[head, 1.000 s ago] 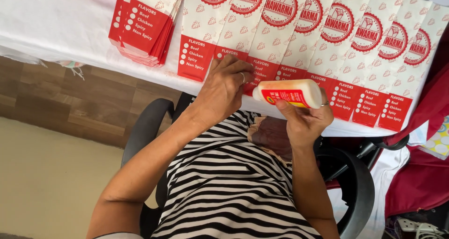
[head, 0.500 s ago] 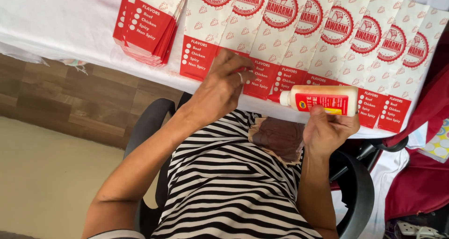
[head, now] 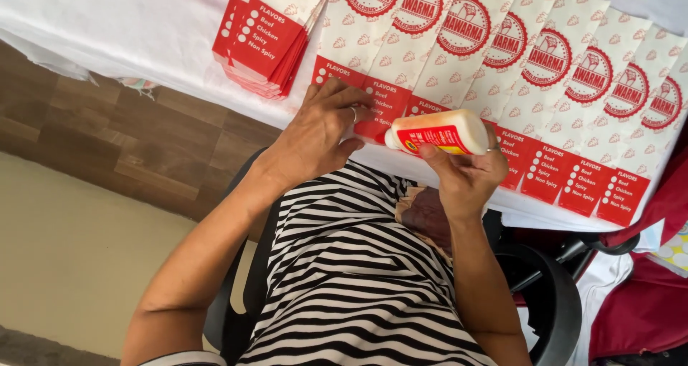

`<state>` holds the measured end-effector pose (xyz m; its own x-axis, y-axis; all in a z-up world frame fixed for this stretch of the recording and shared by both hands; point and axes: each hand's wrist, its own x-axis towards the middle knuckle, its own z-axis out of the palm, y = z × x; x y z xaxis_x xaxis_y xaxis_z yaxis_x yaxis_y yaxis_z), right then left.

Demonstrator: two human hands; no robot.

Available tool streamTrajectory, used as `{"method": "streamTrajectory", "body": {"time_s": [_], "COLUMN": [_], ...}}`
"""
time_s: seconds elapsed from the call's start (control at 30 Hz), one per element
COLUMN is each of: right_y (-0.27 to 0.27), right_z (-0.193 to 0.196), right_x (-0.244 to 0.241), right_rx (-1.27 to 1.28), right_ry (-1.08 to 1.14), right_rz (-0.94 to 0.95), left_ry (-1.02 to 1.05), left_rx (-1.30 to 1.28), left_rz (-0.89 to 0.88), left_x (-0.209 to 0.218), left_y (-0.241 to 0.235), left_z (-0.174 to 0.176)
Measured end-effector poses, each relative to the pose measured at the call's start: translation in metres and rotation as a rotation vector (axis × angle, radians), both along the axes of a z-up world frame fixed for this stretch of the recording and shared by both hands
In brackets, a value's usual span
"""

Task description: The person applies glue and paper labels to shawarma packaging sleeves by hand on a white table.

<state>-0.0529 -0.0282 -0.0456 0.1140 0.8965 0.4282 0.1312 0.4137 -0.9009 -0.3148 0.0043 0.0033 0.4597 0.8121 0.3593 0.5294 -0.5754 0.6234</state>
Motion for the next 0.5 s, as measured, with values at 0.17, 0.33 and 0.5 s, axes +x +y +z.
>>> {"method": "streamTrajectory", "body": {"time_s": [0.17,0.33,0.5], "right_y": [0.014,0.012,0.005], "right_z": [0.001,-0.006,-0.037], "right_x": [-0.03,-0.01,0.05], "right_rx": [0.019,0.073,0.041], "right_ry": [0.026,0.021,0.082], "right_rz": [0.037,0.035,-0.022], "left_ry": [-0.024,-0.073,-0.108], "left_rx": [-0.063,-0.066,-0.033], "left_rz": [-0.016,-0.013,0.039], "left_x": [-0.001,-0.001,0.005], "left_y": [-0.001,0.0,0.003], "left_z": [0.01,0.011,-0.009]}}
